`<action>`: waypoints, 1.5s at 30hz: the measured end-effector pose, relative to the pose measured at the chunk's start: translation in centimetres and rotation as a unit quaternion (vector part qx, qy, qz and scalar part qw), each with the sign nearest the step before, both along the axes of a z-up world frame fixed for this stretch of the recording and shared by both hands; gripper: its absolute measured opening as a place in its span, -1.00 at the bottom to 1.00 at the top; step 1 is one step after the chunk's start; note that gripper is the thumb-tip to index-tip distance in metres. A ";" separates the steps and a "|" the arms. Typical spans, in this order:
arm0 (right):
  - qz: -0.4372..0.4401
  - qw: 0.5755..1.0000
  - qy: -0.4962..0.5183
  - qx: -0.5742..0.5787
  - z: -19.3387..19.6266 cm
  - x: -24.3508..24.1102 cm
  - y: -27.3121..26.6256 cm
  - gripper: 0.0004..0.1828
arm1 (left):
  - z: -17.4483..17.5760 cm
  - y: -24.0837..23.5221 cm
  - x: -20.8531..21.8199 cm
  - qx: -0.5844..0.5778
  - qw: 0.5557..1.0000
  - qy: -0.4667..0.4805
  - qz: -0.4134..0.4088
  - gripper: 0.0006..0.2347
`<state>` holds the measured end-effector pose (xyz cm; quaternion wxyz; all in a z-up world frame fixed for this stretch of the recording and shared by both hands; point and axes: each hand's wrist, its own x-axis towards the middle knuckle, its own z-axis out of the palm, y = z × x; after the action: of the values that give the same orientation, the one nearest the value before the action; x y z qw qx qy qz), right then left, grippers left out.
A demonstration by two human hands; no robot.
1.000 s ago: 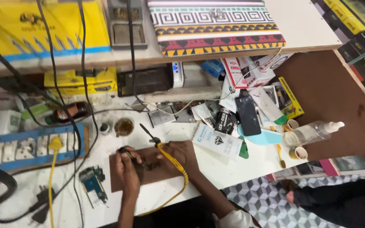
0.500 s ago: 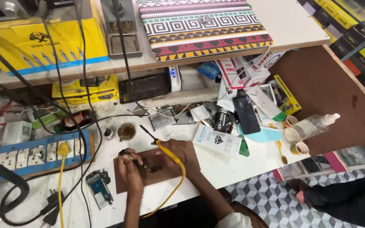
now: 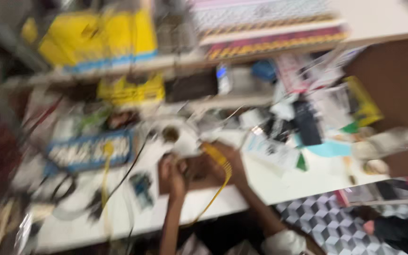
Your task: The person uses a soldering iron and tweezers to solder small electronic components on a brown mat. They repeatedly apply heat and solder to the component while holding it steady.
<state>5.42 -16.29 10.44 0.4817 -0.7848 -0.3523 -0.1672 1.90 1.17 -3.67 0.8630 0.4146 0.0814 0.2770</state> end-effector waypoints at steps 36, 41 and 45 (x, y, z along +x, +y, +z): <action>0.036 0.991 0.129 -0.010 -4.8 1.9 2.1 -0.78 | 1.9 2.5 -1.3 -0.224 0.962 -0.147 -0.053 -0.77; -0.078 0.995 0.070 0.003 -4.3 -0.3 1.0 -0.80 | 0.3 1.2 -0.3 -0.167 0.980 -0.094 0.053 -0.82; -0.101 0.991 0.080 0.036 -3.1 -0.7 1.0 -0.77 | 0.9 0.4 0.4 -0.094 0.989 -0.088 0.078 -0.88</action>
<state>4.69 -15.29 7.34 0.5171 -0.8093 -0.2253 -0.1638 2.33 1.58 -2.80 0.8778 0.2977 0.0630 0.3699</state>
